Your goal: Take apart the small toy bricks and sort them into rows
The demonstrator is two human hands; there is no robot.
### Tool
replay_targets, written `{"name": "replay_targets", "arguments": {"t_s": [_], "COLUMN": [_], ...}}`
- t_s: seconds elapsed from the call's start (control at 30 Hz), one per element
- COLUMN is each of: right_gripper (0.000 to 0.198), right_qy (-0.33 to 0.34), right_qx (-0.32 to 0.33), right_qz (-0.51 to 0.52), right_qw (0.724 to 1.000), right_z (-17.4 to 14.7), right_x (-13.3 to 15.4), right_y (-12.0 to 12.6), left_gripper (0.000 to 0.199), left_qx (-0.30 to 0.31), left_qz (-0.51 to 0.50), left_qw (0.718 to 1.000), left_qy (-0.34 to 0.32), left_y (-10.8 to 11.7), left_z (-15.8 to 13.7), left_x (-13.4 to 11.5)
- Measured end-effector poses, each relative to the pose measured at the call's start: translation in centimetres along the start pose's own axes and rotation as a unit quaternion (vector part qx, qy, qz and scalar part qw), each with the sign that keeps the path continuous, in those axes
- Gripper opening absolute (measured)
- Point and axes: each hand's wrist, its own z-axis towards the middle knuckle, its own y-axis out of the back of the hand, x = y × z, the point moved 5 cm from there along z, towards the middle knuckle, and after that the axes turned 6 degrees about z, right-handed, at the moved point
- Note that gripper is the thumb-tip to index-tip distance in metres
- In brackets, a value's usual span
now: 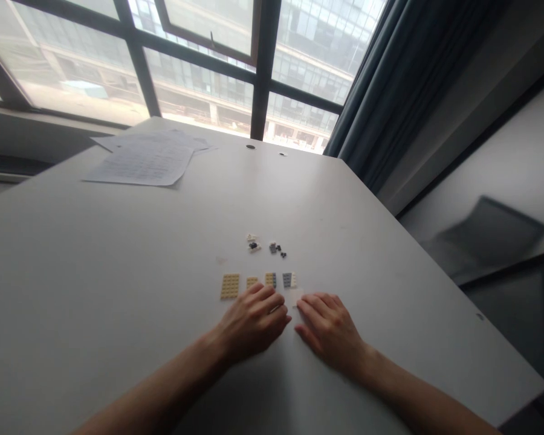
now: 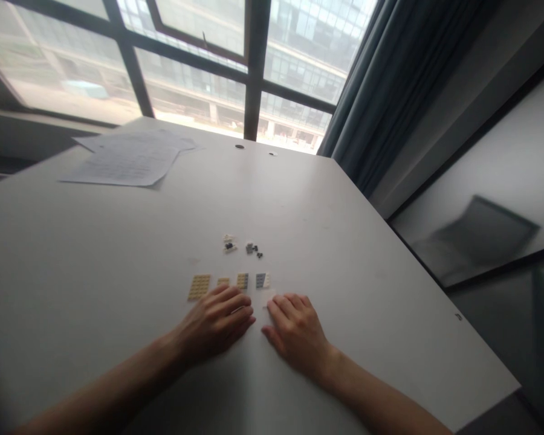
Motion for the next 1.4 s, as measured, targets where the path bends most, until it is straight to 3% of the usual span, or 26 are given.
{"name": "replay_targets", "arguments": {"t_s": [0.77,1.1,1.4], "right_gripper": [0.033,0.031,0.03], "right_qy": [0.002,-0.055,-0.06], "right_qx": [0.003,0.003,0.024], "right_qz": [0.003,-0.019,-0.032], "right_qw": [1.0,0.998,0.997], "right_z": [-0.2,0.1,1.3], "right_x": [-0.1,-2.6,-3.5], "right_y": [-0.1,0.4,0.8], "left_gripper": [0.019,0.022,0.02], "left_qx": [0.022,0.024,0.041], "left_qz": [0.0,-0.001,0.001], "left_qw": [1.0,1.0,0.999], "left_qy": [-0.004,-0.011,-0.005], "left_y": [-0.3,-0.4,-0.6], "left_z": [-0.1,-0.1,-0.2], "left_x": [-0.2,-0.3,-0.3]}}
